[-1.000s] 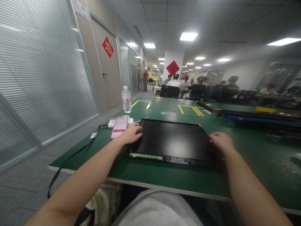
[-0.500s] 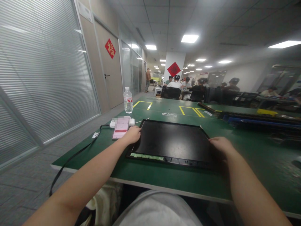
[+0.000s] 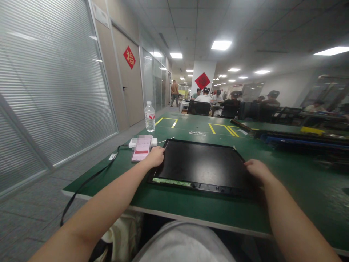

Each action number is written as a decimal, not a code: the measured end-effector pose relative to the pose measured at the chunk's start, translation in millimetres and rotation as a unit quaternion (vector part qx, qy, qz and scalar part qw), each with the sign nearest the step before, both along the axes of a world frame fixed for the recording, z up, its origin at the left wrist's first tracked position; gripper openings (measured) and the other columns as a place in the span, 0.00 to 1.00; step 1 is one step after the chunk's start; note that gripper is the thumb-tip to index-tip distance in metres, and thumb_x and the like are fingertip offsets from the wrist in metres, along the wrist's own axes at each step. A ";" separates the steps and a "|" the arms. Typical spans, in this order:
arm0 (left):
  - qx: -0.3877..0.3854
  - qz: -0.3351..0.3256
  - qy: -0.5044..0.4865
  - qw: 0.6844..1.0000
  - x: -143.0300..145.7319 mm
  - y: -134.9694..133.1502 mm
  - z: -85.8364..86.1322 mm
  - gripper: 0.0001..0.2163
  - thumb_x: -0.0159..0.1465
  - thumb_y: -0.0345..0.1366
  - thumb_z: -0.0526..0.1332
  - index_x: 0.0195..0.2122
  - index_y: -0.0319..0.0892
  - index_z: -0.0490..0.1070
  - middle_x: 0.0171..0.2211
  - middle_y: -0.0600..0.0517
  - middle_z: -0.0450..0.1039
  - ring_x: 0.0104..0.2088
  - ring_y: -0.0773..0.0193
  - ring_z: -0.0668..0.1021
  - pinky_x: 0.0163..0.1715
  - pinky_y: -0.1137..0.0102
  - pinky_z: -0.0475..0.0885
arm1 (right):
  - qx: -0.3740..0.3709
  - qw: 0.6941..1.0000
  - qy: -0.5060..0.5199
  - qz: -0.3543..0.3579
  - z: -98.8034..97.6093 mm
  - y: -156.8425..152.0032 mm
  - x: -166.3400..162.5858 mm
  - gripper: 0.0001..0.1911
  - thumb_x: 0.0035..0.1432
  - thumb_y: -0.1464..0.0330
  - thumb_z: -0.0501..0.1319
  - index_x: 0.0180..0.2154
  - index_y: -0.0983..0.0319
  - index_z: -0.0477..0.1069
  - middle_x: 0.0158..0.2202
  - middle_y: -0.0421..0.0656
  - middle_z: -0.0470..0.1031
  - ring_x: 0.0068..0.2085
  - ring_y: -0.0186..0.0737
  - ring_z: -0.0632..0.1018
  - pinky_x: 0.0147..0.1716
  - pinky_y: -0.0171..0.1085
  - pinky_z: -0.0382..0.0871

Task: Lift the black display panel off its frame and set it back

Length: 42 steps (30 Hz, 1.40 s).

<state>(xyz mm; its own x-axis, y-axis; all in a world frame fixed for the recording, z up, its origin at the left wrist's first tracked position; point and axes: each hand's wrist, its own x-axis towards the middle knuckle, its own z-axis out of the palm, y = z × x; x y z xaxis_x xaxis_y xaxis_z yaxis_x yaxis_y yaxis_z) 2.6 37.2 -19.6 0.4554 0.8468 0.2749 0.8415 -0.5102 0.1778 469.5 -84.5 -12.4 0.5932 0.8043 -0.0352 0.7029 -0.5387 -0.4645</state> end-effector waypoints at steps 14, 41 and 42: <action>-0.017 0.056 0.049 0.997 12.0 3.2 5.6 0.19 0.58 0.28 0.54 0.49 0.37 0.77 0.47 0.39 0.76 0.51 0.48 0.74 0.55 0.59 0.66 | -0.007 1.000 -0.016 -0.010 1.8 -2.2 -6.8 0.14 0.48 0.77 0.59 0.37 0.60 0.77 0.41 0.47 0.80 0.39 0.45 0.80 0.35 0.36 0.70; -0.054 0.034 0.092 0.994 9.8 4.1 17.4 0.24 0.57 0.26 0.54 0.55 0.37 0.72 0.52 0.40 0.74 0.55 0.52 0.72 0.55 0.64 0.66 | 0.013 1.000 0.010 -0.021 -1.7 0.1 -4.0 0.17 0.49 0.79 0.58 0.40 0.63 0.80 0.40 0.51 0.80 0.36 0.45 0.80 0.35 0.37 0.71; -0.055 0.033 0.091 0.994 9.6 4.7 17.4 0.24 0.57 0.26 0.55 0.55 0.38 0.73 0.51 0.41 0.74 0.55 0.52 0.72 0.55 0.64 0.66 | 0.011 1.000 0.010 -0.019 -0.8 -0.1 -5.0 0.17 0.49 0.79 0.58 0.40 0.64 0.80 0.40 0.51 0.80 0.36 0.45 0.80 0.35 0.37 0.71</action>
